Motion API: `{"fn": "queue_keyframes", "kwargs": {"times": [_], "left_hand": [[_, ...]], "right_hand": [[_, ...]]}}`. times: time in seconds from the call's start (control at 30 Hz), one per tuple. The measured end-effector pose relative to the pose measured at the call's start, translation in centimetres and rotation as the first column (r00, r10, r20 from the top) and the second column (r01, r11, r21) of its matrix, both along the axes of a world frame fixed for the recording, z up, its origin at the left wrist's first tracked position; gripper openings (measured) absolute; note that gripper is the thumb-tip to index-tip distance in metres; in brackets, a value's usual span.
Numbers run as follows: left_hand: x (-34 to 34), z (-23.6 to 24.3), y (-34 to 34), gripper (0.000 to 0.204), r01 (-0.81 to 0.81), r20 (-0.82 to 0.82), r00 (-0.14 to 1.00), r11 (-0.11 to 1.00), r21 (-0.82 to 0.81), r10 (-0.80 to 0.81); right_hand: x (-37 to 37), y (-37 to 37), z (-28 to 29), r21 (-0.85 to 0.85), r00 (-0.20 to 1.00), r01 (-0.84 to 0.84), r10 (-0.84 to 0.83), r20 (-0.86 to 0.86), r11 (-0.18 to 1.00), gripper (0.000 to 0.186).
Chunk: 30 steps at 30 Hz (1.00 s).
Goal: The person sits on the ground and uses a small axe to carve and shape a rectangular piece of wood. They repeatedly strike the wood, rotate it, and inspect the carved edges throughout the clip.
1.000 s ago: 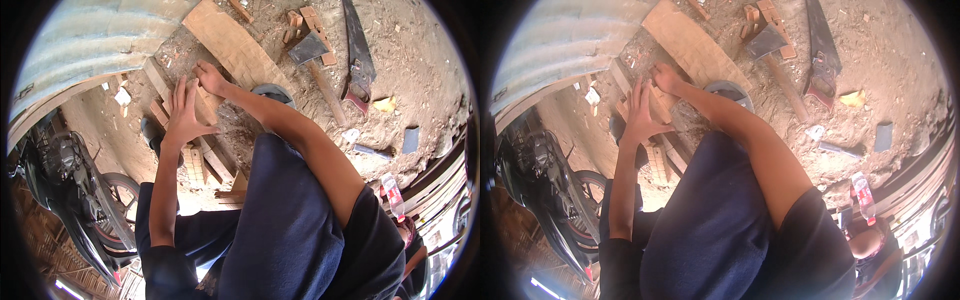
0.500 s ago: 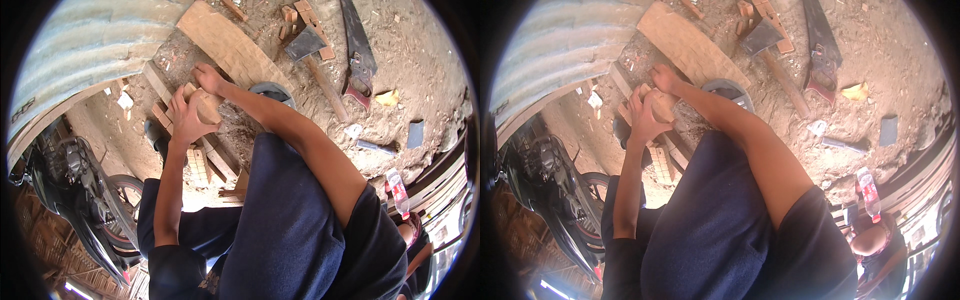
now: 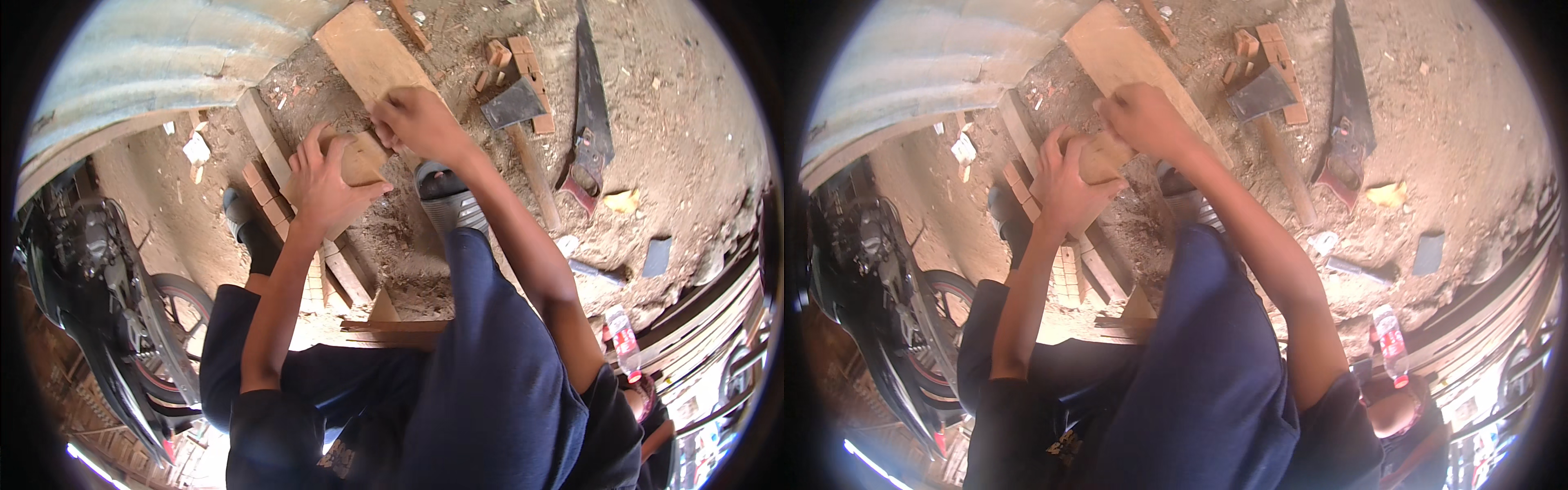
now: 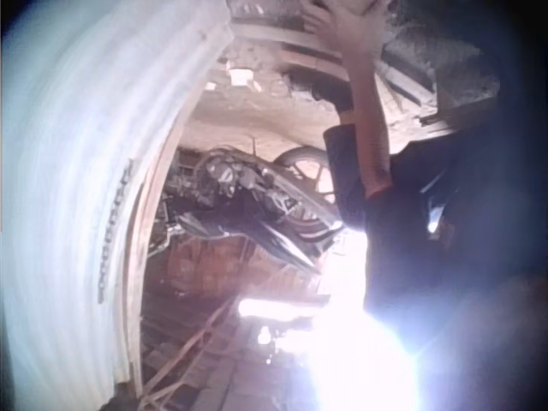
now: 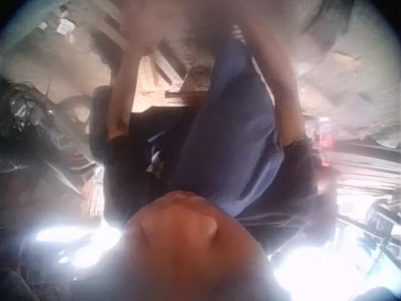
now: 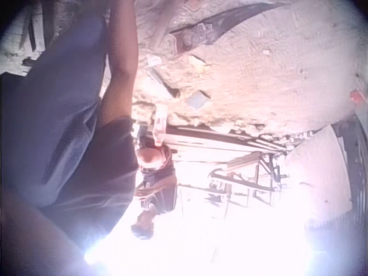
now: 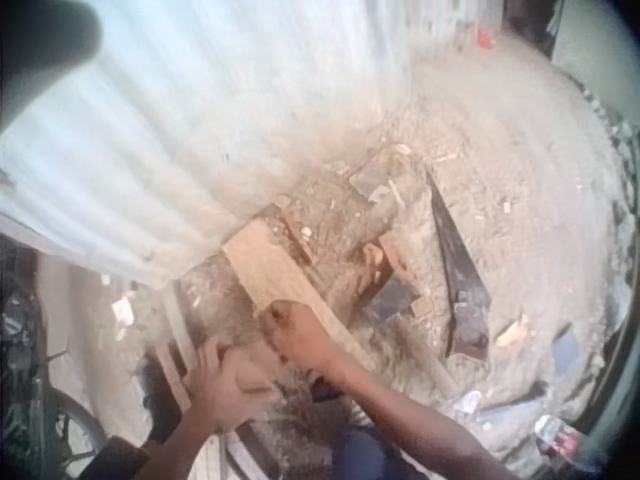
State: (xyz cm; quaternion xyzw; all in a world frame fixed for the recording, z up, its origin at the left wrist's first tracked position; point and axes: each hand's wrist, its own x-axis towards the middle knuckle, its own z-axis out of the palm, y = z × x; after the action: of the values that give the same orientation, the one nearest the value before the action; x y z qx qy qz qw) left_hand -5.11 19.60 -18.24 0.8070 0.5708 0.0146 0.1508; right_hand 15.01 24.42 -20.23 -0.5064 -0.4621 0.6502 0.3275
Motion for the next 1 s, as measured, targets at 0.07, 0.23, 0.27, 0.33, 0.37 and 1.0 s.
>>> {"fn": "queue_keyframes", "kwargs": {"times": [0.07,0.23,0.27,0.33,0.37,1.0], "left_hand": [[0.8,0.6,0.1,0.085,-0.045,0.011,0.999,0.999,-0.01,0.045],[1.7,0.8,0.5,0.072,-0.062,0.174,0.983,0.997,0.05,0.052],[1.4,0.5,0.4,0.069,-0.069,0.2,0.978,0.996,0.058,0.056],[0.7,0.0,0.1,0.062,-0.077,0.25,0.967,0.994,0.076,0.056],[0.5,0.0,0.0,0.06,-0.084,0.257,0.964,0.994,0.071,0.063],[-1.8,-2.4,-0.1,0.053,0.007,0.485,0.872,0.99,0.138,-0.073]], "right_hand": [[1.2,-2.0,1.8,0.006,0.992,-0.12,0.12,0.026,0.993,0.029],[1.4,-4.1,3.0,0.07,0.921,-0.215,0.178,0.347,0.974,0.023],[1.1,-4.4,3.6,0.096,0.898,-0.237,0.181,0.4,0.967,0.021],[0.3,-4.7,4.6,0.147,0.847,-0.282,0.174,0.501,0.948,0.019],[0.1,-4.8,4.6,0.179,0.831,-0.303,0.167,0.531,0.936,0.018],[-1.6,-6.3,1.3,0.371,1.0,0.001,-0.011,0.025,0.929,0.033]]}}
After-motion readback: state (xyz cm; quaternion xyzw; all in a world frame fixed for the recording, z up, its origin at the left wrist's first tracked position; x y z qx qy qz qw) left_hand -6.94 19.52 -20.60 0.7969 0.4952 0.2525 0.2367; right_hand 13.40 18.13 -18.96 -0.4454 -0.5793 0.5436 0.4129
